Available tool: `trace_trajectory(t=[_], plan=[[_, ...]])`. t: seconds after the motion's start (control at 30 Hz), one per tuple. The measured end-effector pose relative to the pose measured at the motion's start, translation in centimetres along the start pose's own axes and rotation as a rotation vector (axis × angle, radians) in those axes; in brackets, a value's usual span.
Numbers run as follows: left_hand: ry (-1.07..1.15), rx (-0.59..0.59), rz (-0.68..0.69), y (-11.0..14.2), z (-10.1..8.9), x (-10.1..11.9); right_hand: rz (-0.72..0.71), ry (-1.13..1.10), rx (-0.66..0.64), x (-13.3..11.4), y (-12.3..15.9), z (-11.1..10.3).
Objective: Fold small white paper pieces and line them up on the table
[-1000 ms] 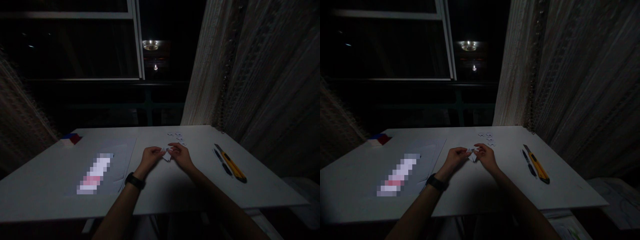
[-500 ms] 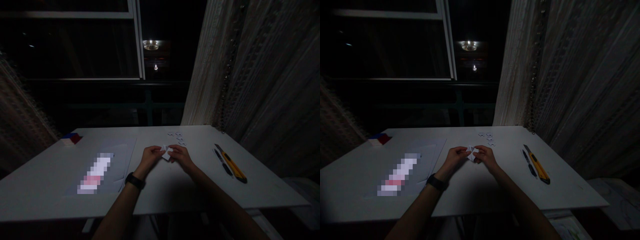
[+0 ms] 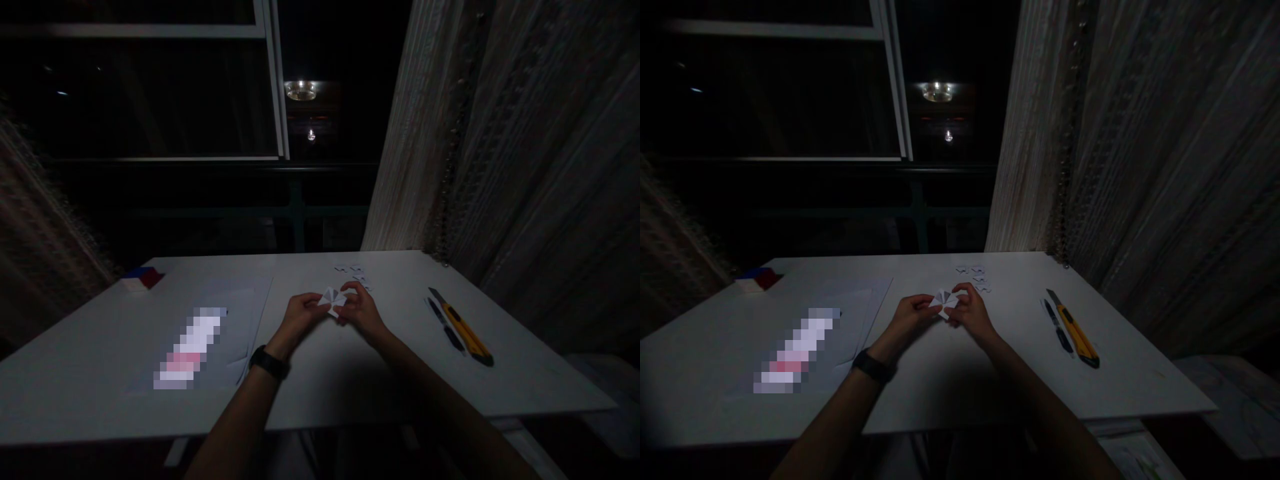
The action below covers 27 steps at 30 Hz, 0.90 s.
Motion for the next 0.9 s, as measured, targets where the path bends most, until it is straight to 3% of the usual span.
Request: trace_trajectory(t=[0.2, 0.43, 0.7, 0.9], plan=[[0.009, -0.023, -0.061, 0.25, -0.01, 0.31, 0.018, 0.066, -0.051, 0.34, -0.12, 0.27], [0.025, 0.004, -0.061, 0.04, -0.57, -0.11, -0.011, 0.106, -0.246, 0.11, 0.41, 0.69], [-0.007, -0.105, -0.056, 0.19, -0.03, 0.02, -0.148, 0.233, 0.022, 0.31, -0.45, 0.24], [-0.069, -0.114, -0.05, 0.22, 0.05, -0.53, -0.108, 0.159, 0.031, 0.22, -0.48, 0.1]])
Point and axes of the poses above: each hand's wrist, its own y-axis away from the middle knuckle, its own z-axis out of the palm, x = y × z, the point moved 4 cm from there along -y, towards the middle knuckle, and after that the axes turned 15 degrees about z, right-handed, at the moved point
